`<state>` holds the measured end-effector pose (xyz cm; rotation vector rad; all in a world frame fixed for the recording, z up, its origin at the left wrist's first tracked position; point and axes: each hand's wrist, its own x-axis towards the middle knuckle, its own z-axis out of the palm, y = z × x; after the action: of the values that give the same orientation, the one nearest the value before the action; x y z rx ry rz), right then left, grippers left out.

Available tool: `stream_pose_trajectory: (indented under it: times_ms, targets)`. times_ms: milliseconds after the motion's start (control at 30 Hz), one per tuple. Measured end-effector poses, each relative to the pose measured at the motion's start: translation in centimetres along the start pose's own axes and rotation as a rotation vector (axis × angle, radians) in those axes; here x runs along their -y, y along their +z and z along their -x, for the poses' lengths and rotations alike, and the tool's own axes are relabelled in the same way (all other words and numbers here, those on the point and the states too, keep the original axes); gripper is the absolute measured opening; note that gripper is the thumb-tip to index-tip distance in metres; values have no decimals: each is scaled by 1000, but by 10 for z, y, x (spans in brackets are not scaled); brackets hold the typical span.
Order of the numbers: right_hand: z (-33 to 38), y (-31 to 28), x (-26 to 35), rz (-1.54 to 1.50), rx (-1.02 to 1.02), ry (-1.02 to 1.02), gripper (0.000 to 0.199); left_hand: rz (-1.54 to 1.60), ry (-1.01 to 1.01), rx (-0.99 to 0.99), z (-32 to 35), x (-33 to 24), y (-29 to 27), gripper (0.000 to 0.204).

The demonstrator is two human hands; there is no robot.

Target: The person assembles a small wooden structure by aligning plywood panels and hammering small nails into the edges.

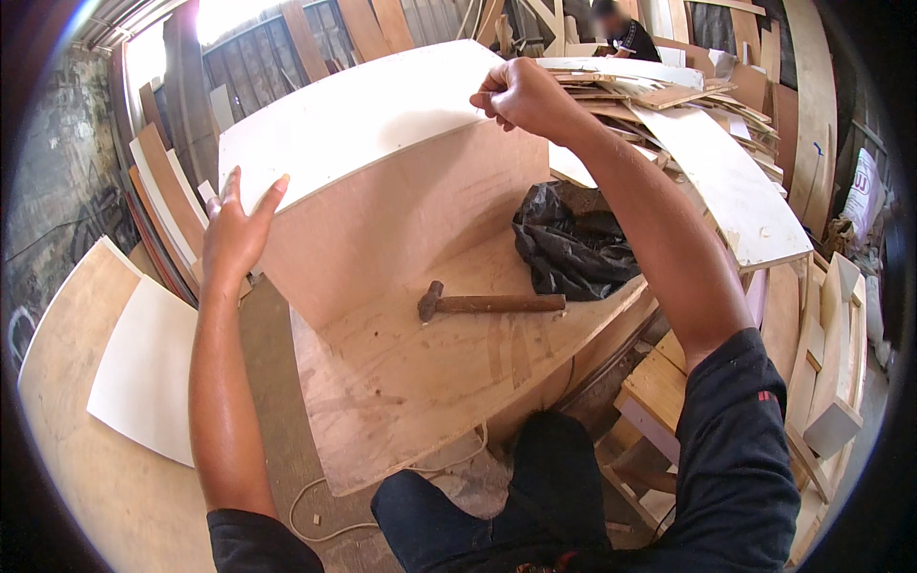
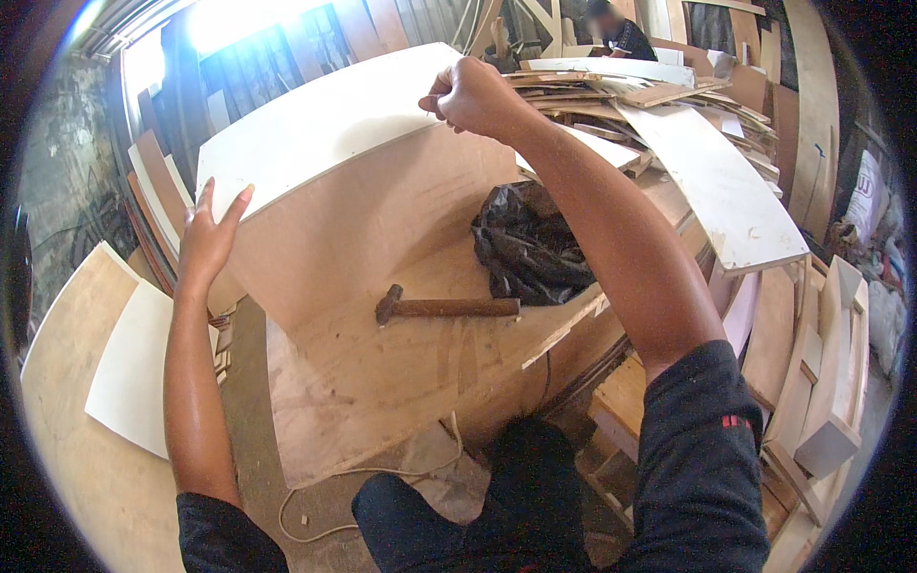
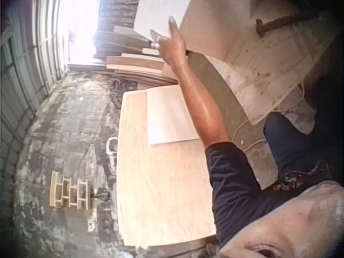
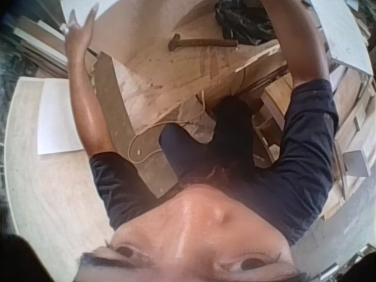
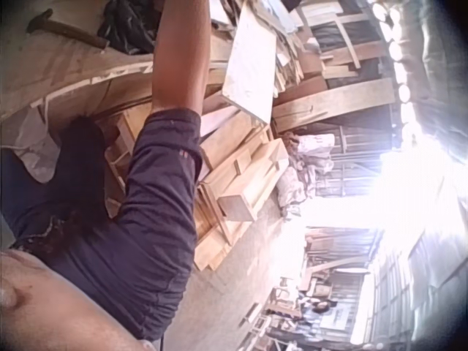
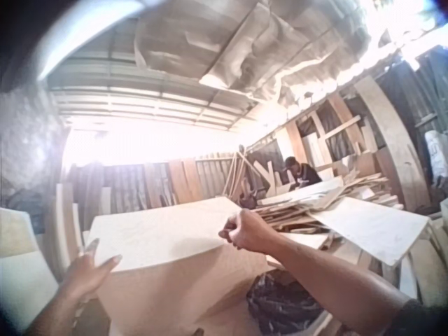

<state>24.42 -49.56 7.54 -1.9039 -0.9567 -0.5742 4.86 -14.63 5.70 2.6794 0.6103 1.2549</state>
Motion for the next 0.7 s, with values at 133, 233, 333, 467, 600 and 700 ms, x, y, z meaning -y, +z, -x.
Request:
stream_pose_trajectory:
  times_ms: [133,233,333,467,600,700]
  targets:
    - [-10,10,-12,184,-36,-130,12,20,29,6,-2,1,6,106]
    - [-17,21,-15,307,-67,-203,15,24,24,12,0,-1,5,107]
    - [-18,27,-14,318,-54,-236,17,35,4,33,-2,3,7,108]
    - [-19,32,-10,403,9,-154,17,57,19,39,-1,4,3,110]
    - [-16,30,-7,422,15,-185,13,78,16,44,-2,5,1,111]
    - [-12,34,-8,423,-18,-228,13,77,15,46,-3,6,2,112]
